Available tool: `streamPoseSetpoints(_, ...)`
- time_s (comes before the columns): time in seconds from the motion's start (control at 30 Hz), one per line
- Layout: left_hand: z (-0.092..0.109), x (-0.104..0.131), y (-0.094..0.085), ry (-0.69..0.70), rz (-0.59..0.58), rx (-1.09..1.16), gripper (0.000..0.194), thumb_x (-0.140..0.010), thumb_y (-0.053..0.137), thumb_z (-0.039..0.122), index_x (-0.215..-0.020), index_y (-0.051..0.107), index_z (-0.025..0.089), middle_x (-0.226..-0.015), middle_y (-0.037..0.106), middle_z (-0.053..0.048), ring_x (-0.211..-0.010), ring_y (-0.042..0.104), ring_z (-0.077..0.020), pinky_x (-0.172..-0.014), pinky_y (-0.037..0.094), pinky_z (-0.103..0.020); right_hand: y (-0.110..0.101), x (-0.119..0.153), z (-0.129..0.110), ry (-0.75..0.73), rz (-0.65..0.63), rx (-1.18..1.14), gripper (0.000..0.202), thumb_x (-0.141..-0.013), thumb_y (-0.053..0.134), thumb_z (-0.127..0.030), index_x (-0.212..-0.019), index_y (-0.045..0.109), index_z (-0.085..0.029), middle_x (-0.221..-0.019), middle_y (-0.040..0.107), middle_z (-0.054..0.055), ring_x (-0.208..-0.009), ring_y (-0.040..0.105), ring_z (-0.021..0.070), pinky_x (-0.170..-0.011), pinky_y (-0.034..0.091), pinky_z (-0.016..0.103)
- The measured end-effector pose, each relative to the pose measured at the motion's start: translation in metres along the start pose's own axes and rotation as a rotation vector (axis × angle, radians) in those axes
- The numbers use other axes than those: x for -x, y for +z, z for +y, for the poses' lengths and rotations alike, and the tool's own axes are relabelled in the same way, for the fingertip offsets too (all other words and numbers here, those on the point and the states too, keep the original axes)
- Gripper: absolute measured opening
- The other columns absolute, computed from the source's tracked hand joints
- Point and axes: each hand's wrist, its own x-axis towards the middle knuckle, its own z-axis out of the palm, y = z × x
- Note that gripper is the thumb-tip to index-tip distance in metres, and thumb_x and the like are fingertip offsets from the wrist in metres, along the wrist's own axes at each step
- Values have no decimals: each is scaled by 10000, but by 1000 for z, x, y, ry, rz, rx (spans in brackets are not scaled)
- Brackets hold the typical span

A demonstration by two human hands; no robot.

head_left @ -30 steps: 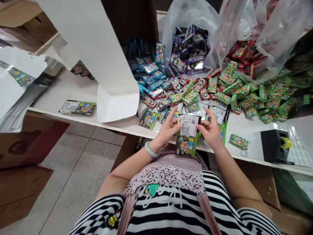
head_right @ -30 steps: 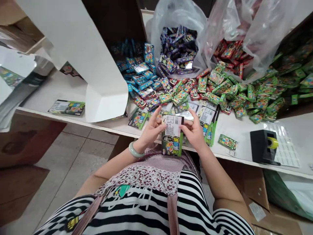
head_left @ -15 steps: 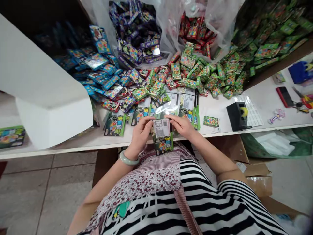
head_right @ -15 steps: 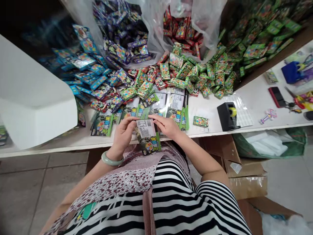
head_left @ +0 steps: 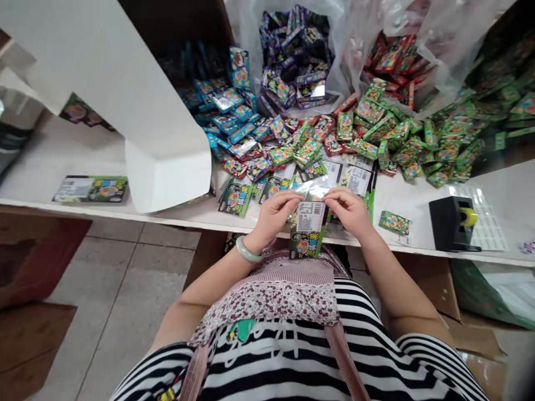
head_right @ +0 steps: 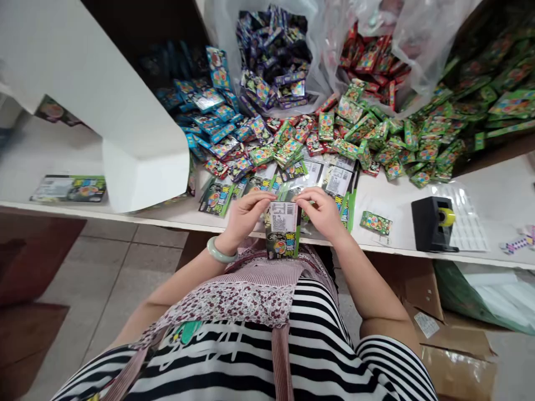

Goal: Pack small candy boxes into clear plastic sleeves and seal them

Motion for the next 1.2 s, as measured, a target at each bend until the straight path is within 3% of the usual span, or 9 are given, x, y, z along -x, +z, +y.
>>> streamPoseSetpoints(0.07, 1, 0, -2, -76, -10, 87, 237, -878, 672, 357, -1064, 733, 224, -947, 770, -56, -897, 694, -166, -850, 540, -327, 1, 0, -1, 67, 12, -95, 265, -838, 696, -408, -1052, 641, -262, -894, 672, 19, -794, 632, 178, -591, 519, 293)
streamPoseSetpoints(0.13, 2, -1, -5, -147, -40, 151, 315, -858, 700, 371, -1136, 706, 223, -951, 766, -58, -859, 693, -155, -801, 544, -305, 1, 0, -3, 76, -5, -123, 305, -826, 709, -412, -1078, 613, -268, -889, 648, 13, -777, 624, 172, -547, 500, 270)
streamPoseSetpoints(0.3, 11, -3, -11, -83, -112, 148, 203, -790, 770, 388, -846, 737, 196, -916, 748, -60, -887, 679, -166, -830, 541, -315, 0, 2, -18, -39, -115, 26, 197, -822, 719, -384, -782, 605, -229, -955, 656, 53, -913, 631, 204, -657, 531, 304)
streamPoseSetpoints(0.5, 18, -11, -8, -183, -63, 133, 195, -773, 761, 355, -782, 687, 174, -746, 670, -10, -678, 583, -109, -648, 475, -254, 5, -9, -30, 80, -93, 29, 209, -816, 696, -426, -863, 635, -231, -788, 655, 8, -682, 590, 159, -598, 463, 297)
streamPoseSetpoints(0.67, 12, -13, -14, -150, -146, 91, 155, -770, 746, 310, -752, 672, 176, -744, 659, -18, -709, 581, -120, -680, 466, -271, 4, -9, -29, 132, -195, 62, 188, -812, 694, -413, -795, 659, -230, -786, 690, 21, -715, 624, 180, -606, 471, 309)
streamPoseSetpoints(0.9, 11, -18, -25, -193, -269, 175, 223, -787, 755, 364, -729, 665, 169, -749, 670, -28, -710, 601, -126, -707, 479, -286, 5, 5, -20, 26, -138, 56, 175, -913, 620, -403, -873, 664, -238, -918, 722, 43, -828, 662, 196, -679, 514, 333)
streamPoseSetpoints(1.07, 16, -16, -32, -108, -350, 47, 198, -863, 688, 384, -848, 746, 195, -862, 738, -53, -823, 656, -156, -790, 517, -307, 3, 12, -13, -109, -88, 165, 165, -927, 622, -396, -911, 683, -243, -965, 723, 66, -912, 682, 223, -675, 549, 343)
streamPoseSetpoints(1.2, 14, -7, -38, -6, -377, -8, 133, -837, 732, 330, -923, 770, 237, -945, 758, -59, -922, 676, -187, -897, 514, -354, 6, 20, -6, -244, -45, 234, 141, -888, 691, -376, -981, 691, -270, -1022, 723, 71, -965, 683, 244, -727, 587, 390)
